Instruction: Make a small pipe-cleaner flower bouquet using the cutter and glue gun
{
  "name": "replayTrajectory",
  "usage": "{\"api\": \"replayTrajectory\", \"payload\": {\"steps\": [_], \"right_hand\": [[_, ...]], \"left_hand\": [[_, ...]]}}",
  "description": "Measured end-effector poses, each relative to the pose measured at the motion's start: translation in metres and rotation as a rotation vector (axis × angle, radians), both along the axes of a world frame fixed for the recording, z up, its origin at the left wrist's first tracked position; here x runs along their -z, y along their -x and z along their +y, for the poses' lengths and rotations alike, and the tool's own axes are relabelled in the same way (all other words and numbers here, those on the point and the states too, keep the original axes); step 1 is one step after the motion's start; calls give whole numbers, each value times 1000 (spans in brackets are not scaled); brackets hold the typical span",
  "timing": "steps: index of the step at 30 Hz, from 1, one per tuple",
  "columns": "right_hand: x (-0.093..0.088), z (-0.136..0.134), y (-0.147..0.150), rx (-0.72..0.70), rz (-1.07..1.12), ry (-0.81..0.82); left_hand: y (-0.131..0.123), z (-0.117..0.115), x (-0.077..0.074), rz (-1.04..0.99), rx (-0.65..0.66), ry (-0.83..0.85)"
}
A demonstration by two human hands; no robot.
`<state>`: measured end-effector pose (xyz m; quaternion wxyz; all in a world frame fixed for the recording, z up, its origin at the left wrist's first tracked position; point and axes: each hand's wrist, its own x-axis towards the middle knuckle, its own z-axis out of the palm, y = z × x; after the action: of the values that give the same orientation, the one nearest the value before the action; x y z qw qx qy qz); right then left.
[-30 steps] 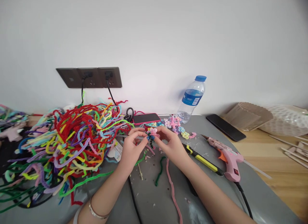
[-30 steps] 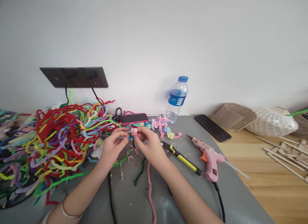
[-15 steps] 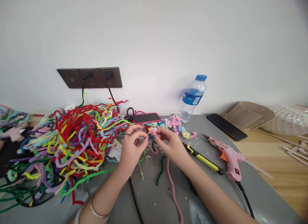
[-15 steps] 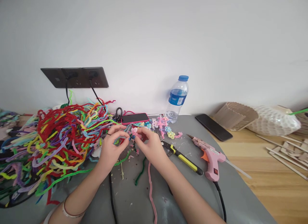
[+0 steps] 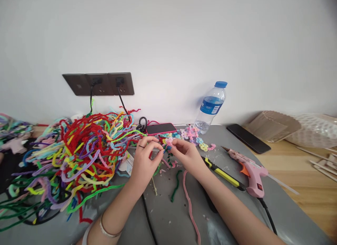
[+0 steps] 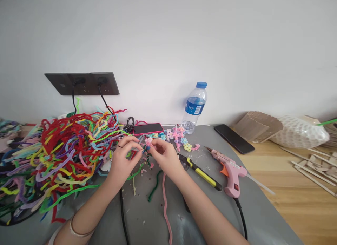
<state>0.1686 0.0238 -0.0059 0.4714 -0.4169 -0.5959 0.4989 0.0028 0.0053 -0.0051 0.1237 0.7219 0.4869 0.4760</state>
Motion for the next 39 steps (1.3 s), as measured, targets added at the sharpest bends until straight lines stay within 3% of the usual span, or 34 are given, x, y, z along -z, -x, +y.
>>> {"api": "replayTrajectory", "payload": {"steps": [6, 12, 20, 29, 39], "right_hand": [[1, 1, -3, -53, 38, 10], [-1, 1, -4, -62, 44, 7], [0, 2, -6, -61, 70, 9], [-2, 2, -5, -95, 89, -2], [-5, 3, -8, -39, 163, 85]], "left_hand": [[3, 7, 3, -440, 129, 423], [2, 7, 4, -546, 242, 610], [0, 6, -1, -594, 240, 639], [4, 7, 7, -508, 251, 606], [0, 6, 2, -601, 141, 607]]}}
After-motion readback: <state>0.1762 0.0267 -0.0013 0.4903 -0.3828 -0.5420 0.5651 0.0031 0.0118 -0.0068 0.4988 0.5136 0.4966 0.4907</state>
